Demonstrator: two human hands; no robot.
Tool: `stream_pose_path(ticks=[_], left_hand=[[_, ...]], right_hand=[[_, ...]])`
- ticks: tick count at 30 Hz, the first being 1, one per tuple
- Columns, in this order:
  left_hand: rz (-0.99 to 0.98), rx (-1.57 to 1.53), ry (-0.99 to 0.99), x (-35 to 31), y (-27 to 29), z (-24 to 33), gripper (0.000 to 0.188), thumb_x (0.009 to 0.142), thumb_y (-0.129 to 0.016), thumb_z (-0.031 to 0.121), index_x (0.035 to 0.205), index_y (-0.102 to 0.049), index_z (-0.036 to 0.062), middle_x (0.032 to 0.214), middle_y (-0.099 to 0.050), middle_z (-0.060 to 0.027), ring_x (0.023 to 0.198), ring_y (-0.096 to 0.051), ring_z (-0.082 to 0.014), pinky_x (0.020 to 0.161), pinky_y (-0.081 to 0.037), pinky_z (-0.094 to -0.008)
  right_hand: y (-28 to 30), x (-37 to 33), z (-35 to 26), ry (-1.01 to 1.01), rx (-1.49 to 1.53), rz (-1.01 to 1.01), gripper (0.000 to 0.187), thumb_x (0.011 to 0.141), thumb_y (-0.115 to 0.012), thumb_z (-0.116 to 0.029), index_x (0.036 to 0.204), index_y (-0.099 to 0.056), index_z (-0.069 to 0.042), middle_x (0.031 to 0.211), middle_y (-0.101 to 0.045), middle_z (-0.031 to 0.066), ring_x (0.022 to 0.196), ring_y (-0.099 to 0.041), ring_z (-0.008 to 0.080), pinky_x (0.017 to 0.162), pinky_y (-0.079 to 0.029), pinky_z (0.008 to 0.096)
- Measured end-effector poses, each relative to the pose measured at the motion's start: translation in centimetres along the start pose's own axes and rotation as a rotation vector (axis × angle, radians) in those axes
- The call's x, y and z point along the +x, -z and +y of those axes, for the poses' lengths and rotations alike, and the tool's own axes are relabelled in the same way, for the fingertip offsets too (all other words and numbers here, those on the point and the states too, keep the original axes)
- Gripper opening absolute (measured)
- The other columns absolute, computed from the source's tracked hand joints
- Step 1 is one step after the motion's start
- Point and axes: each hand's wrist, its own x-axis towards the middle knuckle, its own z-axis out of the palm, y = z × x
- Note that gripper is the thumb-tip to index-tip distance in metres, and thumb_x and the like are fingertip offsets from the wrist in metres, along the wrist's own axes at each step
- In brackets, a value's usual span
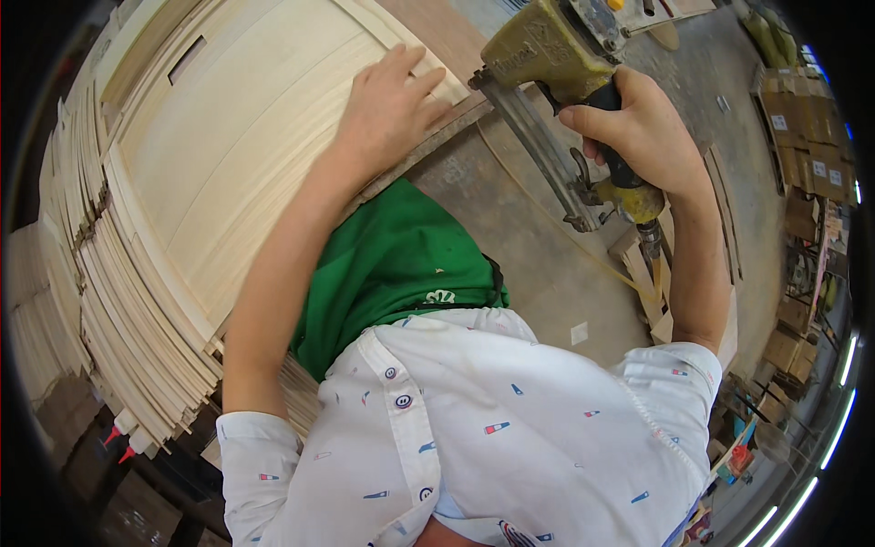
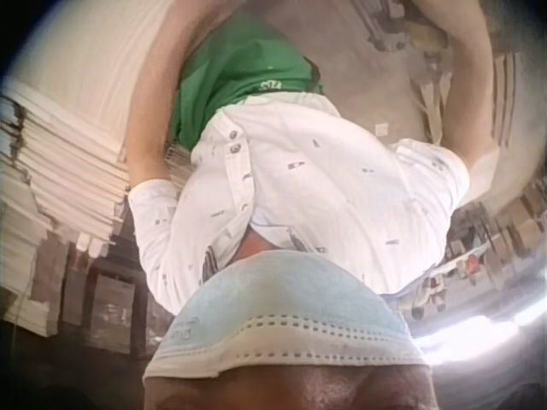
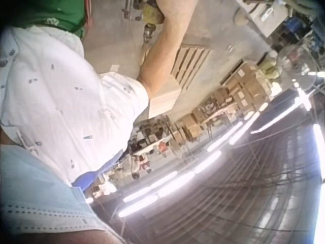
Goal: Applying wood glue and using a pneumatic nail gun to assemble large wood panels.
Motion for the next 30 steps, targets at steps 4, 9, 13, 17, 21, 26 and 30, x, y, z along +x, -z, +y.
stream_pose_path(ticks=[4, 9, 13, 17, 21, 26, 30], left_hand=[[0.128, 0.034, 0.106, -1.2, -0.1, 3.1, 0.036, 0.078, -0.074, 0.02, 0.11, -0.066, 0.0039, 0.105, -0.06, -0.0147, 0.1, -0.054, -0.0324, 0.086, -0.045, -0.0409], [0.23, 0.038, 0.176, -1.2, -1.6, 3.6, 0.036, 0.074, -0.076, 0.012, 0.107, -0.067, 0.0012, 0.091, -0.057, -0.01, 0.085, -0.052, -0.0282, 0.077, -0.045, -0.0388], [0.279, 0.031, 0.167, -1.3, -2.0, 3.3, 0.035, 0.073, -0.076, 0.009, 0.106, -0.067, 0.0007, 0.09, -0.057, -0.0099, 0.085, -0.052, -0.028, 0.076, -0.046, -0.0378], [0.289, 0.008, 0.169, -1.2, -2.2, 3.2, 0.037, 0.072, -0.076, 0.008, 0.107, -0.067, 0.0012, 0.088, -0.056, -0.0094, 0.085, -0.052, -0.0277, 0.076, -0.046, -0.0382], [0.281, 0.003, 0.189, -1.1, -2.3, 3.2, 0.037, 0.071, -0.076, 0.008, 0.106, -0.068, 0.0015, 0.086, -0.055, -0.0091, 0.084, -0.052, -0.0276, 0.075, -0.046, -0.0376], [0.287, -0.02, 0.221, -1.0, -2.2, 3.3, 0.036, 0.07, -0.078, 0.009, 0.103, -0.069, 0.001, 0.085, -0.054, -0.0086, 0.084, -0.052, -0.027, 0.075, -0.047, -0.0366], [0.287, -0.048, 0.23, -1.0, -2.0, 3.3, 0.036, 0.069, -0.078, 0.009, 0.103, -0.069, 0.0009, 0.085, -0.054, -0.0085, 0.085, -0.052, -0.0267, 0.075, -0.047, -0.0371]], right_hand=[[-0.1, 0.4, -0.2, 0.017, -0.064, -0.016, 0.031, 0.076, -0.07, -0.021, 0.077, -0.055, 0.006, 0.056, -0.059, 0.0067, 0.05, -0.058, 0.0109, 0.048, -0.045, 0.0272], [-0.4, 0.7, -0.7, -0.009, -0.039, -0.043, 0.029, 0.078, -0.071, -0.019, 0.084, -0.055, 0.005, 0.06, -0.059, 0.0058, 0.05, -0.056, 0.0105, 0.048, -0.044, 0.0257], [-0.4, 0.9, -0.7, -0.015, -0.058, -0.045, 0.028, 0.078, -0.07, -0.018, 0.084, -0.055, 0.005, 0.06, -0.059, 0.0055, 0.05, -0.056, 0.0103, 0.048, -0.045, 0.0256], [-0.4, 0.8, -0.9, -0.01, -0.069, -0.052, 0.028, 0.078, -0.07, -0.018, 0.084, -0.056, 0.006, 0.06, -0.059, 0.0051, 0.05, -0.056, 0.0099, 0.048, -0.045, 0.0255], [-0.5, 0.8, -1.0, -0.007, -0.045, -0.079, 0.027, 0.079, -0.069, -0.019, 0.085, -0.058, 0.005, 0.06, -0.059, 0.0041, 0.05, -0.055, 0.0092, 0.048, -0.043, 0.0251], [-0.9, 1.0, -1.7, -0.023, -0.049, -0.086, 0.027, 0.076, -0.068, -0.019, 0.078, -0.056, 0.005, 0.057, -0.058, 0.0066, 0.05, -0.056, 0.0115, 0.049, -0.045, 0.0283], [-1.3, 1.1, -2.1, -0.017, -0.048, -0.105, 0.027, 0.075, -0.067, -0.018, 0.082, -0.058, 0.007, 0.057, -0.058, 0.0072, 0.05, -0.056, 0.0125, 0.049, -0.045, 0.029]])
